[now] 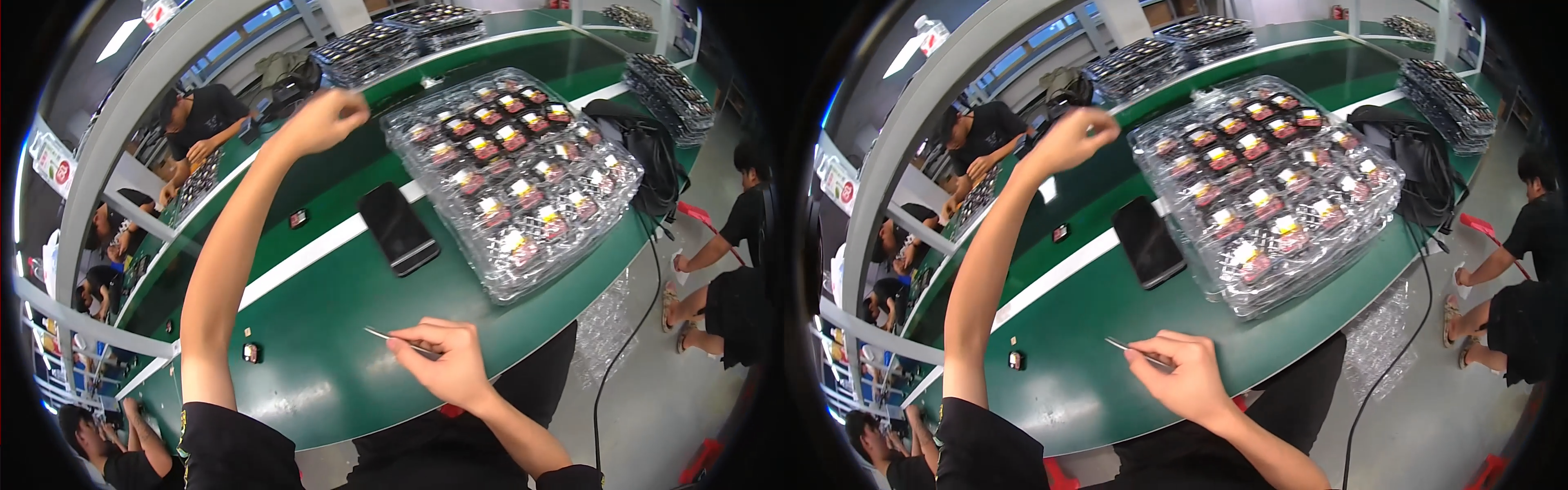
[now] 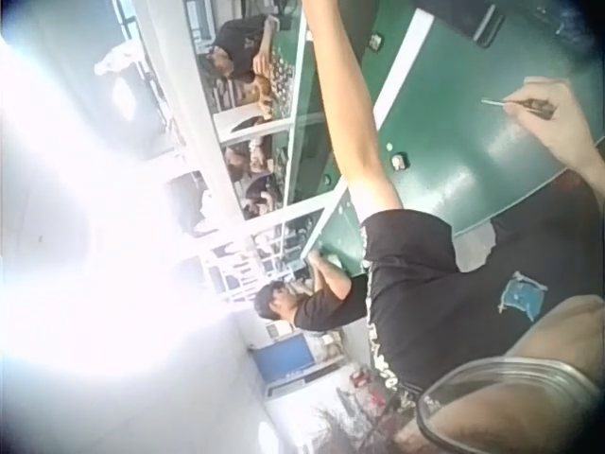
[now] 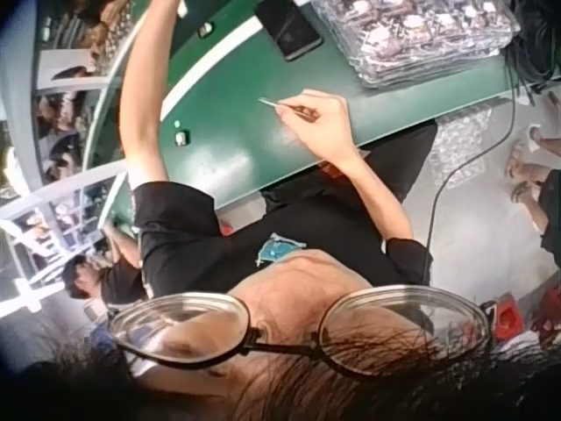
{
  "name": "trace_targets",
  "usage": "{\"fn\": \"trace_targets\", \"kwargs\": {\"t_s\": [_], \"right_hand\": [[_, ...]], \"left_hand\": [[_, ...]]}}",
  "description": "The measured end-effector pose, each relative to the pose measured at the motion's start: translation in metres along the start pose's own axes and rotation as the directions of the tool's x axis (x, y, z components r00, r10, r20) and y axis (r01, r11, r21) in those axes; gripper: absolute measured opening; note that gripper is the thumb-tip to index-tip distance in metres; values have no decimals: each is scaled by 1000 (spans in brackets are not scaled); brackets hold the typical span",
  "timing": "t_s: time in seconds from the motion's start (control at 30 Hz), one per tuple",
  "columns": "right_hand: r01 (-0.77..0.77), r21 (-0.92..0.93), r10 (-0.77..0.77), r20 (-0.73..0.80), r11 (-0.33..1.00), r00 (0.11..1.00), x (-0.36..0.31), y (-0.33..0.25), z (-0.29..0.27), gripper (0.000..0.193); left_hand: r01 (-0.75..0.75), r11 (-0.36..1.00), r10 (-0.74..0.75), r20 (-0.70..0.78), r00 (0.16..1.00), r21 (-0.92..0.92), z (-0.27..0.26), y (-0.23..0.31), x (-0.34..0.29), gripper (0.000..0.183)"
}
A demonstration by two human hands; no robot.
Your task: Manually assemble internal components of smart watches on a production line.
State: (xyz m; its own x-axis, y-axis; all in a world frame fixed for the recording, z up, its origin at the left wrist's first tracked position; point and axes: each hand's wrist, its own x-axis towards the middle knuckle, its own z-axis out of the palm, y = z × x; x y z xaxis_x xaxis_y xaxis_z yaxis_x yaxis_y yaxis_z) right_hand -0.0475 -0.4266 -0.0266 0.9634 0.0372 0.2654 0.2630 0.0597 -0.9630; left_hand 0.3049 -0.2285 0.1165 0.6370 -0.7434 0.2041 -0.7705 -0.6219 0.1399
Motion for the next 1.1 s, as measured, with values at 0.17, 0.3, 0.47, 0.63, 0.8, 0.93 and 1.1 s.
{"fn": "trace_targets", "kwargs": {"t_s": [0.17,0.3,0.47,0.63,0.8,0.93,1.1], "right_hand": [[-33,-33,33,-1,999,999,-4,4,-5,14],[-42,-51,44,29,998,999,-5,6,-1,13],[-58,-22,58,-22,998,998,-4,4,1,13],[-91,37,94,-88,995,992,-4,3,1,14],[-67,-52,64,-61,996,996,-1,-4,-1,12],[-76,-73,72,-57,994,996,-1,-1,-1,14],[-55,-98,51,-43,994,998,-1,-2,2,14]], "left_hand": [[335,940,-333,382,862,64,22,-14,-117,36],[347,938,-337,232,912,-2,46,-12,-167,39],[215,969,-214,15,977,-120,53,28,-196,34],[15,943,2,51,999,-333,60,127,-236,49],[68,895,-33,88,996,-441,63,170,-265,63],[121,922,-154,-62,986,-368,73,169,-278,73],[183,939,-225,-119,967,-291,97,162,-287,60]]}}
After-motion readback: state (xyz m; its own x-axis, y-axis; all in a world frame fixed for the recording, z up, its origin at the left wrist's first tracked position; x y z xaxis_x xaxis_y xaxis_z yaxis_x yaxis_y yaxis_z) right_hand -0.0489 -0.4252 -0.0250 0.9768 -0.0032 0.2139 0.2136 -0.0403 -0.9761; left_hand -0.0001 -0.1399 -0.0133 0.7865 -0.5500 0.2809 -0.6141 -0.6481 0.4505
